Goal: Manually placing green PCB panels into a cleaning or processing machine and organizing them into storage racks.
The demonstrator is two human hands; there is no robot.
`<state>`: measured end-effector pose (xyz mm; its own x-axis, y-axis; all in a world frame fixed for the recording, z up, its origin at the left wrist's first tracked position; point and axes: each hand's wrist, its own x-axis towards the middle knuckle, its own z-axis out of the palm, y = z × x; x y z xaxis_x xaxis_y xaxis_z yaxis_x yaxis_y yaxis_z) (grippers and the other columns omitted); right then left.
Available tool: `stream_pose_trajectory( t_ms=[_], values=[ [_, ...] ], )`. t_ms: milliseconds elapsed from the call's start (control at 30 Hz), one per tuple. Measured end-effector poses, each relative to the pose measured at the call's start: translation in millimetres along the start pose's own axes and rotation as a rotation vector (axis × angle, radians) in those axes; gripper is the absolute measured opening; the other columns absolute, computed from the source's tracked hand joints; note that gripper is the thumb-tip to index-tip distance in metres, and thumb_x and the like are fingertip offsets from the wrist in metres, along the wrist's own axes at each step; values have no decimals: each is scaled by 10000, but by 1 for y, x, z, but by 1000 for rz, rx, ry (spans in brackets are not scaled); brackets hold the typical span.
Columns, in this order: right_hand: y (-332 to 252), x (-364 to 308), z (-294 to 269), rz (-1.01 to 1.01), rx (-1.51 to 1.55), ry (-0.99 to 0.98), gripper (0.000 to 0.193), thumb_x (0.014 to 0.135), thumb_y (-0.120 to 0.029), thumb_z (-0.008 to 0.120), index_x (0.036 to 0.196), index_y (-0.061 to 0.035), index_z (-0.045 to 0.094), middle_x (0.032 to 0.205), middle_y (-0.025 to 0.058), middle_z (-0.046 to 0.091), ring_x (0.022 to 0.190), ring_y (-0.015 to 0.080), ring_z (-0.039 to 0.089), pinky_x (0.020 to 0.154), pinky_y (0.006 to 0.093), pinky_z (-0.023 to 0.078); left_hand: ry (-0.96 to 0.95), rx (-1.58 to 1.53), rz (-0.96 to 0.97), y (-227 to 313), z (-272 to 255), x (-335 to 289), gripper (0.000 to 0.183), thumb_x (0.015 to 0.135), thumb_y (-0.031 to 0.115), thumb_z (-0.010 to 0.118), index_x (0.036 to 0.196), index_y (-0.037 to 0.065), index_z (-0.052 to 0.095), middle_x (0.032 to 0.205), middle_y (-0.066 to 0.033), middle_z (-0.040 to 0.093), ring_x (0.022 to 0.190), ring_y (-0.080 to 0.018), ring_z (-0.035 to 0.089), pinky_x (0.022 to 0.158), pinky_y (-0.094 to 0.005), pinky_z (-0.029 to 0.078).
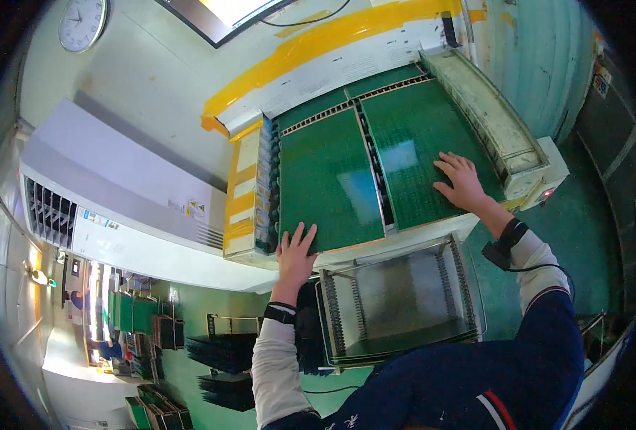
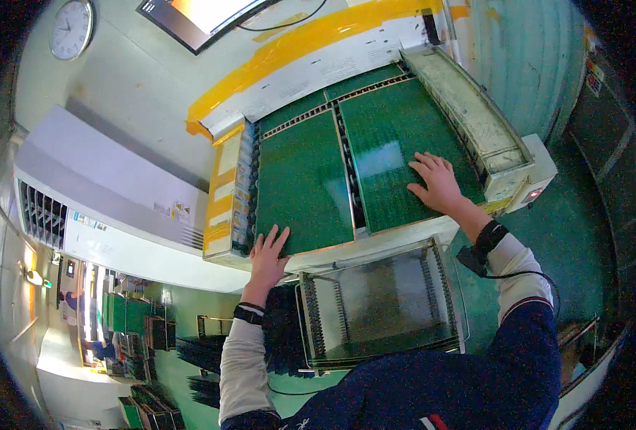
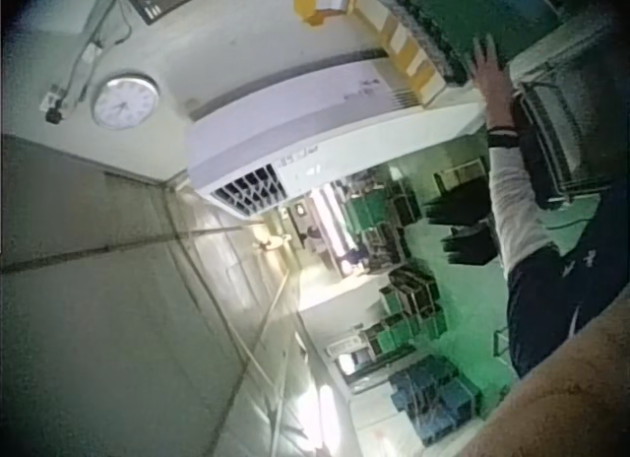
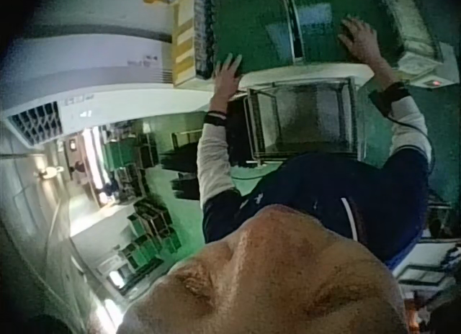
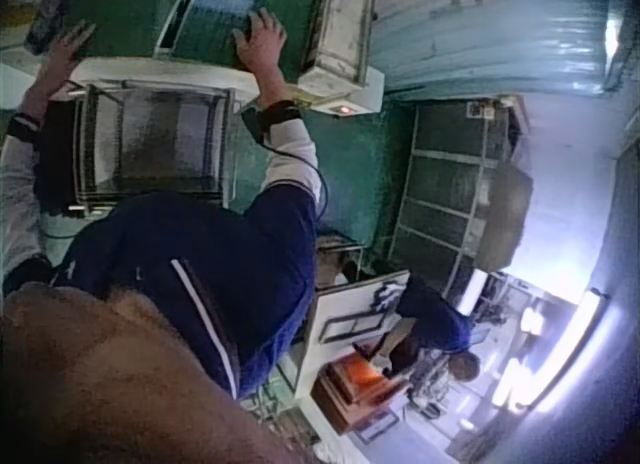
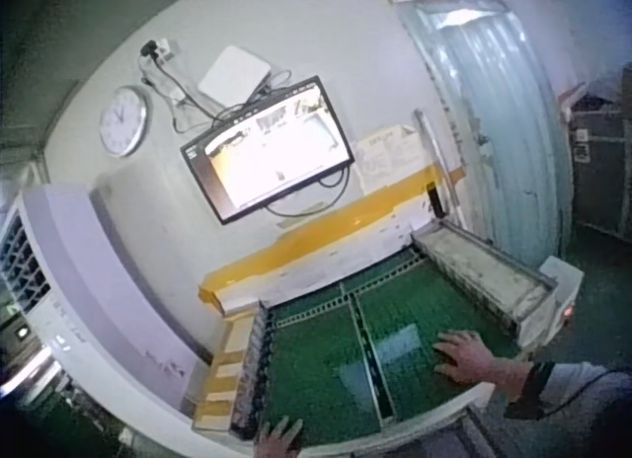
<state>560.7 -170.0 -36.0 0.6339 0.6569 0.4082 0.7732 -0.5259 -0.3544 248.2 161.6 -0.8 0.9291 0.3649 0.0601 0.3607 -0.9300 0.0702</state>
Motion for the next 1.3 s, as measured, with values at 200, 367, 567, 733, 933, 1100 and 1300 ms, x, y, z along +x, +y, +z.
stream_pose_trajectory(
  t_ms=[200,367,567,733,933,1100,1300],
  values=[
    [-5,9,6,-11,34,4,518,799,-313,672,1247,-90,538,1375,129,459,1301,341,376,1069,506,268,-13,-10,-36,4,3,5,756,754,313,740,1417,332,378,1514,-40,280,1327,-456,273,1040,-605,268],
    [-11,16,9,-14,46,-16,509,803,-307,667,1251,-98,542,1376,132,456,1310,337,368,1070,510,263,-2,-9,-19,-4,8,10,765,750,343,739,1422,336,372,1518,-43,269,1331,-463,259,1045,-609,254],
    [-8,22,10,-15,37,-19,513,805,-317,665,1253,-102,539,1381,130,452,1315,332,364,1069,512,266,4,-20,-22,-2,8,17,767,746,341,744,1420,336,377,1516,-41,272,1330,-464,260,1038,-616,251],
    [-6,25,13,-23,30,-9,514,802,-324,668,1248,-103,542,1378,128,456,1309,331,371,1060,513,277,4,-26,-12,-6,8,19,777,736,340,752,1418,331,381,1515,-43,273,1329,-468,258,1033,-619,254],
    [-3,29,13,-31,24,-10,512,797,-327,673,1242,-107,547,1375,127,461,1299,329,385,1048,513,292,-6,-24,-4,-10,11,23,783,737,359,748,1423,324,373,1521,-47,259,1334,-471,246,1032,-619,254],
    [-1,31,14,-46,24,-1,515,788,-324,679,1239,-110,552,1369,125,470,1290,332,393,1043,503,302,-53,-32,-19,-11,6,26,795,735,382,743,1430,319,363,1531,-56,238,1346,-475,225,1035,-621,245],
    [2,35,17,-37,-2,6,515,784,-314,681,1239,-109,554,1363,123,474,1285,327,399,1049,492,299,-87,-24,-27,-12,3,31,837,720,415,757,1440,318,341,1531,-77,229,1355,-449,230,1048,-605,243]
  ],
)
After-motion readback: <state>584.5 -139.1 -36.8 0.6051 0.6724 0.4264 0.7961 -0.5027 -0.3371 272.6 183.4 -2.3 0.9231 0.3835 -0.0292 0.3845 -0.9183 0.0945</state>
